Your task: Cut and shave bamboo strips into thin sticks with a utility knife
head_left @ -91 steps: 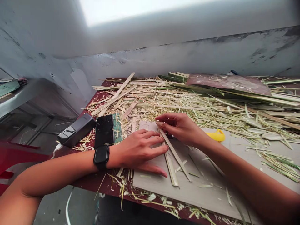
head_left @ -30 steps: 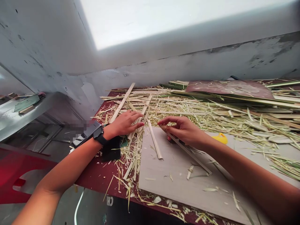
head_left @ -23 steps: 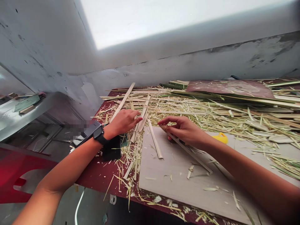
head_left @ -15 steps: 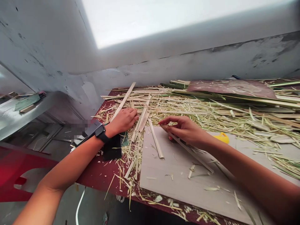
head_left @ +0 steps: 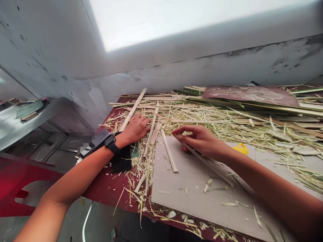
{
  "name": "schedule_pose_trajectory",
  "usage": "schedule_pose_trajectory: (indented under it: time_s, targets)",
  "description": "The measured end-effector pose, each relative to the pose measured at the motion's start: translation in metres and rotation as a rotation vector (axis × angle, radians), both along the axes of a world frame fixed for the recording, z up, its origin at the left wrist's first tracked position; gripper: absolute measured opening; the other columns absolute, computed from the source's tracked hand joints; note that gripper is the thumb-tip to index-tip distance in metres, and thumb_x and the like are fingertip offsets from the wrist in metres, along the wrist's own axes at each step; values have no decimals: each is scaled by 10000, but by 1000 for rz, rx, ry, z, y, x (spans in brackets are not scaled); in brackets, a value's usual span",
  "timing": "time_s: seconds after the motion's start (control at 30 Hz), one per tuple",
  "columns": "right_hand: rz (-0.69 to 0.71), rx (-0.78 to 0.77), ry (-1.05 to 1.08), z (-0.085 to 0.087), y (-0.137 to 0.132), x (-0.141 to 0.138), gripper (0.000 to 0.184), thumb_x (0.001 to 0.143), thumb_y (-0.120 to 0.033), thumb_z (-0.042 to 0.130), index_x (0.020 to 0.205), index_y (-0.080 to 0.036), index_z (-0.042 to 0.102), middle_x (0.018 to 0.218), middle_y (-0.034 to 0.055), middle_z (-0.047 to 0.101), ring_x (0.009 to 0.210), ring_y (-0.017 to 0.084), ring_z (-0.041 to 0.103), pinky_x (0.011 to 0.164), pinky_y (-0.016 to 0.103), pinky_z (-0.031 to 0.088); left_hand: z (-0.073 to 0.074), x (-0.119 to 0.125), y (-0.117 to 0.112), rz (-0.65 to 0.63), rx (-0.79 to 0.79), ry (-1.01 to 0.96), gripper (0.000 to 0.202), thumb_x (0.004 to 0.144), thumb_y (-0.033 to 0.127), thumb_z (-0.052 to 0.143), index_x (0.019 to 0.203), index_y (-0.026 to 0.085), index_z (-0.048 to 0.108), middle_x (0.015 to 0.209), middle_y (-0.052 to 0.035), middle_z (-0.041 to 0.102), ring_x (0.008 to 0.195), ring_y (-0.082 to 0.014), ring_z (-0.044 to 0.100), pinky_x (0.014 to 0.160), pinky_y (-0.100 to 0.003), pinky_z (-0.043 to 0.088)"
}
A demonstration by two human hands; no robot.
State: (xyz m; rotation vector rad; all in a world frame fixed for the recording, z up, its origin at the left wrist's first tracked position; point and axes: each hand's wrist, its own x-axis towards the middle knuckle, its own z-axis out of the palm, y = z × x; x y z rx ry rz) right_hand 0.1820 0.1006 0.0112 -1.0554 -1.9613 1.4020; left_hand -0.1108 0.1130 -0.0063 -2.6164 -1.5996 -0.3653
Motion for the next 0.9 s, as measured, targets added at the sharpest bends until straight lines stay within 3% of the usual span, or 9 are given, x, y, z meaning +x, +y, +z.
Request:
schedule_pose_trajectory:
  time_s: [0.17, 0.33, 0.53, 0.73, 0.9]
  targets:
    - [-18, 3, 10, -2, 0, -1, 476, 841, -600, 729, 1060, -177, 736, 641, -20, 566, 533, 131, 540, 486, 275, 385, -6, -2, 5, -25, 55, -91, 245, 960, 170, 622, 1196, 160, 683, 1047, -99, 712, 1102, -294, 604, 981, -476, 507]
    - [-12, 28, 9, -7, 2, -1, 422, 877, -550, 702, 1050, -167, 739, 664, -8, 590, 534, 116, 535, 475, 256, 372, -3, -5, 7, -62, 183, -230, 368, 881, -6, 544, 1202, 130, 663, 1004, -80, 686, 982, -214, 648, 920, -382, 542]
    - [12, 56, -5, -7, 2, 0, 401, 914, -520, 668, 1071, -159, 744, 620, -17, 564, 517, 108, 509, 454, 240, 340, 9, -11, 6, 14, 422, -407, 350, 883, -17, 546, 1179, 141, 645, 1010, -68, 629, 865, -169, 603, 797, -335, 538]
    - [2, 43, 19, -7, 3, 0, 389, 886, -509, 683, 1054, -163, 743, 915, 68, 707, 555, 92, 553, 481, 243, 414, 23, -1, -3, -67, 698, -543, 355, 888, 7, 595, 1175, 207, 652, 995, -37, 632, 886, -162, 597, 794, -330, 530]
    - [-49, 9, 12, -5, 1, -2, 402, 857, -519, 706, 1050, -168, 740, 693, -1, 597, 528, 104, 508, 465, 234, 369, 38, 14, -25, -95, 880, -617, 261, 985, 88, 587, 1191, 236, 648, 1007, -39, 571, 868, -144, 574, 757, -307, 532]
